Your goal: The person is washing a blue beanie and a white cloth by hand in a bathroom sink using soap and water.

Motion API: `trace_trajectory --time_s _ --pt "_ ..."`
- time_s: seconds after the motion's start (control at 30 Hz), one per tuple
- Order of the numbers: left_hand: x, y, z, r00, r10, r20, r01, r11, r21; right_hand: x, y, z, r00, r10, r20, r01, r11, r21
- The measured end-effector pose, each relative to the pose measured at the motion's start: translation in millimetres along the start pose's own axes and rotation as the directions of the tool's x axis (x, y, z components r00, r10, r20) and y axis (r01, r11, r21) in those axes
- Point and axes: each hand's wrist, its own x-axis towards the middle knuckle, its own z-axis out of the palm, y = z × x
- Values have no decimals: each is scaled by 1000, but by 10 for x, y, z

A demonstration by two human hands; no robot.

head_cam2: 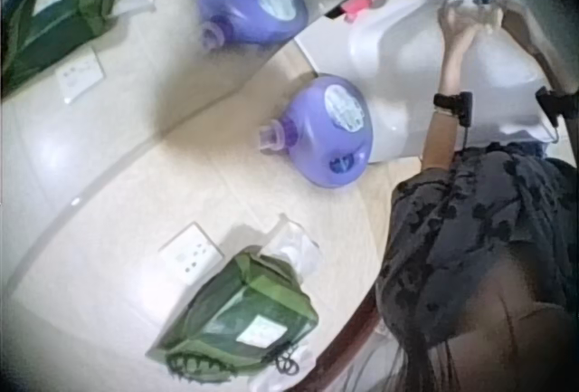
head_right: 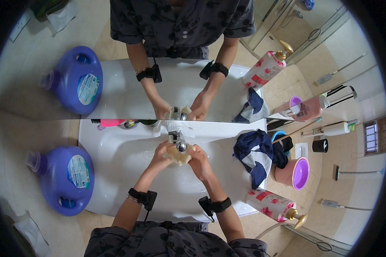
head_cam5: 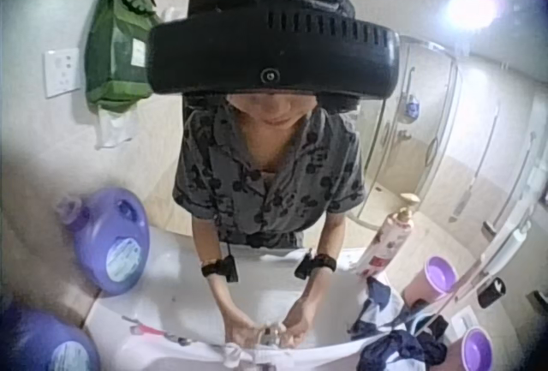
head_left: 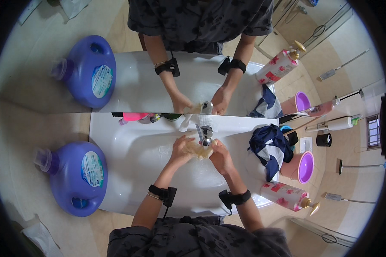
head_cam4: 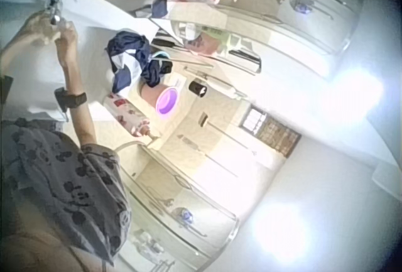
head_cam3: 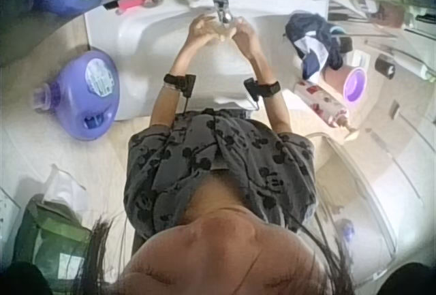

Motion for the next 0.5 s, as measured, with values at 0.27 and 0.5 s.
trace_trajectory --time_s 0.27,0.5 --pt "90 355 -179 846 -197 495 446 771 -456 -31 -3 -136 999 -45 14 47 941 -335" --pt "120 255 -185 906 -319 277 422 640 -643 -101 -62 -250 902 -429 -50 155 429 -890"
